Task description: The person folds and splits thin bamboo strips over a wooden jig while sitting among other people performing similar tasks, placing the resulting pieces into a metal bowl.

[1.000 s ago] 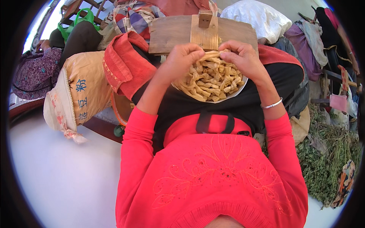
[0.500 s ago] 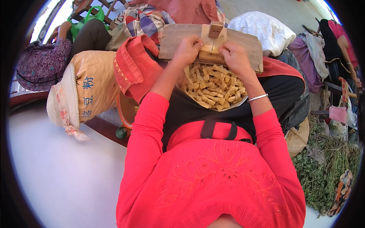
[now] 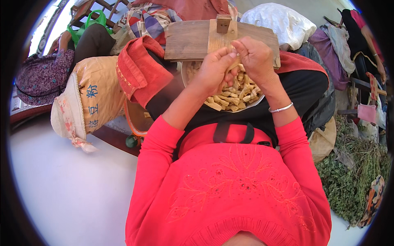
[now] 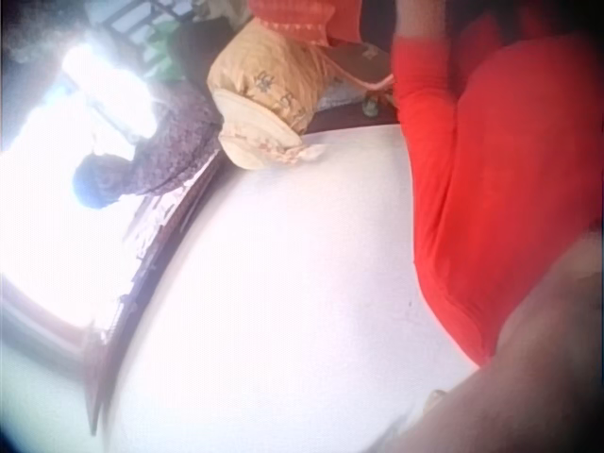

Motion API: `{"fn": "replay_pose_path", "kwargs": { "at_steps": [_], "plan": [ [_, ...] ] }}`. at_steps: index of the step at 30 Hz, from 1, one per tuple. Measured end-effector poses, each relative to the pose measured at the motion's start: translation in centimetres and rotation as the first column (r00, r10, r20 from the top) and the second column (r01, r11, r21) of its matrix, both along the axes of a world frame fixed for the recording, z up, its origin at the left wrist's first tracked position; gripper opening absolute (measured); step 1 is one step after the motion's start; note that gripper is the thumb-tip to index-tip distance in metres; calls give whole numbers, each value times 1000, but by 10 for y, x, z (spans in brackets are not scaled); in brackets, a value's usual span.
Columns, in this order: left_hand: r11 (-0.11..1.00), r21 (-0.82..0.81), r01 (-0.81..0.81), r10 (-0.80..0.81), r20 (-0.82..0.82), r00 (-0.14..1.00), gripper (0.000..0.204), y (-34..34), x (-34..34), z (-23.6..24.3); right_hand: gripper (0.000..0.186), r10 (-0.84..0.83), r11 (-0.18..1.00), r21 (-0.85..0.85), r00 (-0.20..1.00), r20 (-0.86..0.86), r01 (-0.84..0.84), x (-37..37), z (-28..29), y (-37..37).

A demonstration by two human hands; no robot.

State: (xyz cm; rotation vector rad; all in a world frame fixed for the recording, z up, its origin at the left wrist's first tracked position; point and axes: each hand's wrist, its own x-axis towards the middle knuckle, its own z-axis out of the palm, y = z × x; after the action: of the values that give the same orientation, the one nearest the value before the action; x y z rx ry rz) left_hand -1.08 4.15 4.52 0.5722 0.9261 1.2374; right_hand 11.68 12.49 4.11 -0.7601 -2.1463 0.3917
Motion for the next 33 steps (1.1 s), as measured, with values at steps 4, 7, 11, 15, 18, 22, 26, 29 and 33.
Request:
{"fn": "replay_pose_path", "kwargs": {
  "at_steps": [4,7,11,15,18,22,26,29,33],
  "plan": [
    [917,-9,399,-381,-321,867,30,-17,-21,17,29,-91,989,-108,992,89,100,27,13,7],
    [904,308,297,2,-697,717,30,-18,-38,29,24,92,932,-363,969,230,-2,47,17,-9],
    [898,389,205,116,-660,742,30,-3,-35,36,18,334,383,-795,873,-356,-471,44,56,-78],
    [910,403,96,9,-250,968,31,-14,6,12,20,10,310,-683,721,-693,-661,45,38,-62],
    [949,313,28,23,-159,987,19,-25,29,16,20,-16,809,-527,887,-462,-260,24,8,-45],
    [979,202,17,3,-95,995,26,-18,26,3,16,-120,967,-243,982,-148,81,21,-2,-38],
    [982,158,105,-62,-257,965,15,-14,16,-25,5,-160,982,-92,986,44,164,28,-5,-38],
    [918,350,187,223,-844,487,9,-19,14,-30,8,-158,980,-98,979,132,171,37,-13,-40],
    [849,427,310,460,-887,-40,8,-27,21,-33,18,-59,814,-580,997,-45,22,47,-55,-47]
  ]
}}
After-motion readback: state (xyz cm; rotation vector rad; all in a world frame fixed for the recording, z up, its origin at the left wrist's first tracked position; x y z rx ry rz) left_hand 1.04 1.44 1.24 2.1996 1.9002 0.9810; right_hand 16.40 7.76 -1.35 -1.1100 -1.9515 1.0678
